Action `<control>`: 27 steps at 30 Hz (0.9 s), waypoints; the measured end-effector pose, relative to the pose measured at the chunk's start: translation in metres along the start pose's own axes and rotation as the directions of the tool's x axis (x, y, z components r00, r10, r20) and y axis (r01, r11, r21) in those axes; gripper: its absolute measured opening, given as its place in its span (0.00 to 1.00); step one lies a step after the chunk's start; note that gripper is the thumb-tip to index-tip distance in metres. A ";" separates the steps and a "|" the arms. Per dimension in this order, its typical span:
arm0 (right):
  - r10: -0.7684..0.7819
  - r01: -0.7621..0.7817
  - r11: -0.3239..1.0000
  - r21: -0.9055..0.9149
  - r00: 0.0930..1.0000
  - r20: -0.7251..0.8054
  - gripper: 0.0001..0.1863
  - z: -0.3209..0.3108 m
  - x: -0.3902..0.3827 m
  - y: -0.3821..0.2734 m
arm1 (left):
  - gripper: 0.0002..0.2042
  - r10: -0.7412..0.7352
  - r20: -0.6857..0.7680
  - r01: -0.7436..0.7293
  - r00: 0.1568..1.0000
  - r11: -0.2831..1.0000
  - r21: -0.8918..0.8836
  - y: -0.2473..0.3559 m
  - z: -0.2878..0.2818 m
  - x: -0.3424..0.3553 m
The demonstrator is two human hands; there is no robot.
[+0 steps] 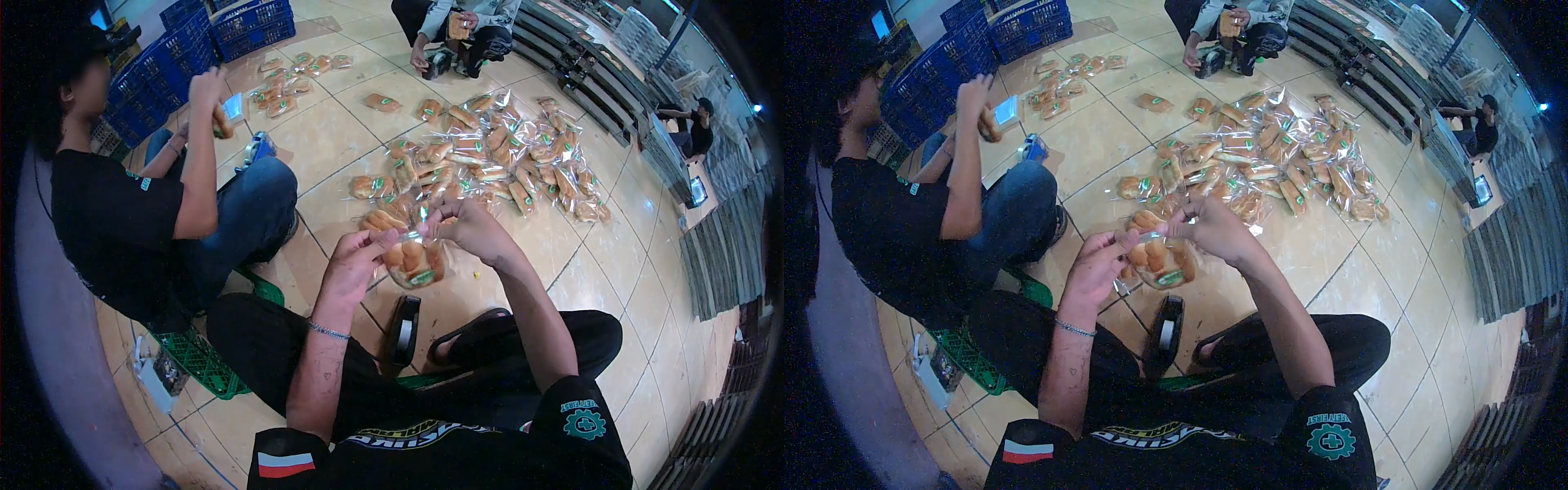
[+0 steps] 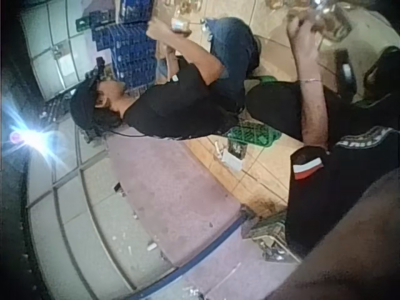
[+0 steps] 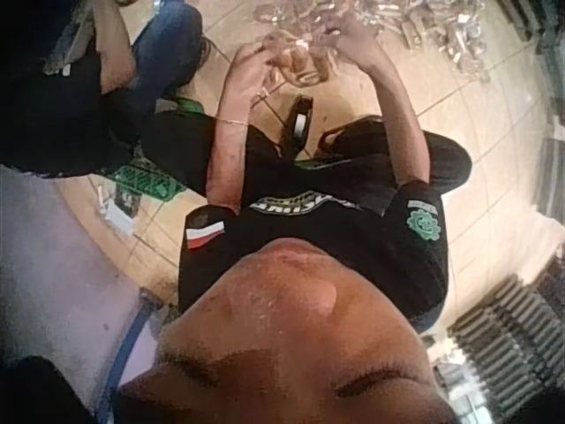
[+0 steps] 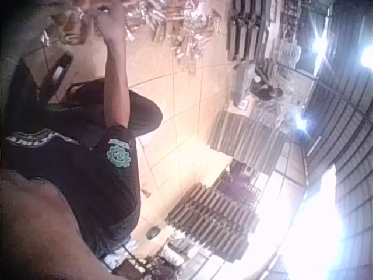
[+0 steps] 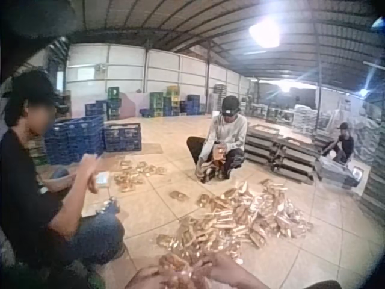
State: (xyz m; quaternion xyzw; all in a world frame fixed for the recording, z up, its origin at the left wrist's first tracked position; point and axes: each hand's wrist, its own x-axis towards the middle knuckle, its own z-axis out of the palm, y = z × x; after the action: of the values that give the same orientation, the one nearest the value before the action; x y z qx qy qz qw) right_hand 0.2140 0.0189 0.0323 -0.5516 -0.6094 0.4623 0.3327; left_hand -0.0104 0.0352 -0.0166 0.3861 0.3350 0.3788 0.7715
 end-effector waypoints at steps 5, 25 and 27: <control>0.198 -0.198 0.980 0.020 0.979 -0.038 0.15 0.009 0.005 0.027 | 0.11 -0.063 -0.118 0.048 0.991 0.990 -0.131 -0.004 0.012 0.002; -0.194 0.232 0.918 0.323 0.970 -0.146 0.16 0.012 -0.017 0.014 | 0.29 0.317 0.120 -0.338 0.941 0.859 0.384 0.018 0.021 -0.012; -0.092 0.170 0.870 0.463 0.978 -0.185 0.16 0.017 -0.012 0.038 | 0.29 0.314 0.037 -0.308 0.949 0.891 0.334 0.021 0.019 -0.014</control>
State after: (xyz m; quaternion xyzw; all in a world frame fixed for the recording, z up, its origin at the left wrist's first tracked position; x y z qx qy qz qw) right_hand 0.2144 0.0023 -0.0075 -0.4446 -0.4849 0.5294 0.5356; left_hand -0.0083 0.0258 0.0139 0.5570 0.3353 0.4380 0.6209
